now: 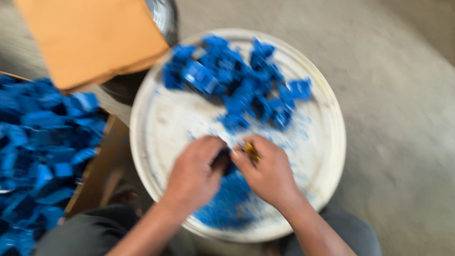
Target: The person scrapes excess plastic off several blue plastic parts using a small tool, working over a large bucket to catch the shavings.
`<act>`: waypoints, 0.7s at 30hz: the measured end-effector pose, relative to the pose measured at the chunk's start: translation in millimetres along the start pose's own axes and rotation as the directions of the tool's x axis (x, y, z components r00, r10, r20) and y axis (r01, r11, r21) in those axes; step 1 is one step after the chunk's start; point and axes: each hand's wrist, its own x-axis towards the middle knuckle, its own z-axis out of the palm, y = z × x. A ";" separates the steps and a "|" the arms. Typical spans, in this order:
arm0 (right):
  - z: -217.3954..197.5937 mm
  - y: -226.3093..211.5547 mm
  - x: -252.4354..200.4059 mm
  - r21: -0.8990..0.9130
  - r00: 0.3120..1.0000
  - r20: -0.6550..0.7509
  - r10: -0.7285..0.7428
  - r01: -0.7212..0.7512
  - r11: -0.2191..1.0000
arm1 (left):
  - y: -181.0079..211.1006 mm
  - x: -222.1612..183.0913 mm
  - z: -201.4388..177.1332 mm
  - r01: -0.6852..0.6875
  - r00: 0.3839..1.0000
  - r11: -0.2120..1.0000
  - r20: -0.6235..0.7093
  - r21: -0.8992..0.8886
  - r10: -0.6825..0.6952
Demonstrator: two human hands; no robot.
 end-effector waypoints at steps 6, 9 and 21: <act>16.1 7.9 1.9 -0.366 0.991 -0.059 -0.121 0.091 0.926 | -3.6 -4.7 14.4 0.273 0.962 0.962 0.006 -0.030 -0.273; 23.6 21.8 8.1 -0.431 0.995 -0.037 -0.093 0.068 0.900 | -5.1 -4.9 8.0 0.358 0.933 0.932 0.046 -0.063 -0.356; 7.3 55.6 2.4 -0.041 0.985 -0.123 0.124 -0.130 0.991 | -26.7 18.7 15.0 0.444 0.892 0.893 -0.064 -0.069 -0.448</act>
